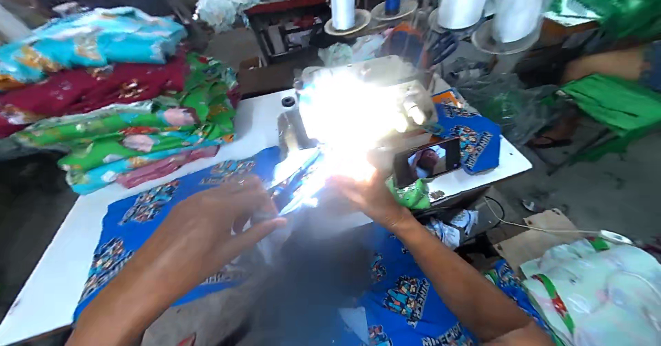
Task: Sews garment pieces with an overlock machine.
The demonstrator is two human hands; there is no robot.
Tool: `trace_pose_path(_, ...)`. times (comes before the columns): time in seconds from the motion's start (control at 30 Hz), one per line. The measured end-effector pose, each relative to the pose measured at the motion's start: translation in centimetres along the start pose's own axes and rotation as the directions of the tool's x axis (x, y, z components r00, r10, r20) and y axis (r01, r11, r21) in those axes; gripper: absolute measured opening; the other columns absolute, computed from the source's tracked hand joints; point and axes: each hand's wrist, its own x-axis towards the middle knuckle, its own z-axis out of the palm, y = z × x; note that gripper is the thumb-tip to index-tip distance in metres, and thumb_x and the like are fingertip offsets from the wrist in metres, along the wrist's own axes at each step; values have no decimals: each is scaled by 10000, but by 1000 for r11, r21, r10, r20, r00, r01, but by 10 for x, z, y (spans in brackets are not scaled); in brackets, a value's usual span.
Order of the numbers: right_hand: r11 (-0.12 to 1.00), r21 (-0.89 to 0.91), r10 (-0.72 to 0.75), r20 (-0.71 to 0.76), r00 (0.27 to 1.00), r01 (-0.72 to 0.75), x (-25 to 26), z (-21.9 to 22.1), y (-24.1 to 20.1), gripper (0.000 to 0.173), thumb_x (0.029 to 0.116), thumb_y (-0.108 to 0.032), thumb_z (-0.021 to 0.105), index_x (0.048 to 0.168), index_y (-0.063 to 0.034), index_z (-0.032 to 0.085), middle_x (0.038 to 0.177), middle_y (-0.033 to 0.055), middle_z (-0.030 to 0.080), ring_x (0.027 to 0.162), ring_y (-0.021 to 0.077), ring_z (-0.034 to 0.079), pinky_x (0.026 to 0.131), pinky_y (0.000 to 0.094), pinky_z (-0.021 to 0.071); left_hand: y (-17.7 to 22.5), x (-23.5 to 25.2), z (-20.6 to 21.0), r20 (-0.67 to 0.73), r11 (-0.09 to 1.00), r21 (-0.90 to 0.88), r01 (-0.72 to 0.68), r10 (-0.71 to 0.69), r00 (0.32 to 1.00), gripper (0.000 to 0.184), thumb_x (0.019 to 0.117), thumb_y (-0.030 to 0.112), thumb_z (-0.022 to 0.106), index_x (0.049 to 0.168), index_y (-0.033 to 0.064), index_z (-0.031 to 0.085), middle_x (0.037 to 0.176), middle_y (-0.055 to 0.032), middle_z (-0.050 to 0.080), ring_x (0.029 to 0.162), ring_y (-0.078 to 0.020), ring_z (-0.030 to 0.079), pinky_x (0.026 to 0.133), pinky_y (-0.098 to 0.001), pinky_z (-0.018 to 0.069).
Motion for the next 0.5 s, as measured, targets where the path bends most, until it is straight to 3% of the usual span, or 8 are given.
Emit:
trace_pose_path(0.1, 999, -30, -13, -7, 1000, 13, 2, 3, 0, 85, 925, -124, 726, 940, -64, 784, 905, 80, 725, 883, 190, 678, 817, 327, 548, -7, -6, 2, 12, 993, -118, 20, -18, 1000, 348, 974, 551, 589, 920, 231, 715, 922, 118, 662, 667, 82, 506, 569, -119, 409)
trace_pose_path(0.27, 998, -57, -24, -19, 1000, 23, 0, 2, -2, 113, 938, -148, 717, 948, -63, 789, 899, 89, 717, 877, 198, 670, 806, 326, 541, -8, -8, 1, -19, 997, -36, 70, -71, 997, 397, 963, 557, 582, 882, 194, 719, 772, 105, 581, 588, 57, 431, 519, -151, 344)
trace_pose_path(0.43, 1000, 14, -14, 18, 1000, 14, -1, 0, -2, 110, 948, -118, 701, 976, -48, 781, 984, 99, 733, 966, 200, 682, 895, 338, 536, 6, -3, -7, -10, 997, 69, 18, -17, 1000, 313, 927, 449, 603, 958, 199, 788, 838, 100, 611, 637, 18, 510, 548, -199, 429)
trace_pose_path(0.5, 1000, 27, -4, 24, 1000, 3, -2, 0, -1, 104, 949, -113, 699, 984, -50, 774, 971, 93, 722, 956, 190, 669, 890, 337, 526, 12, -2, -7, 3, 997, 71, 12, -12, 1000, 273, 925, 402, 620, 954, 188, 788, 845, 88, 602, 643, 2, 502, 553, -206, 422)
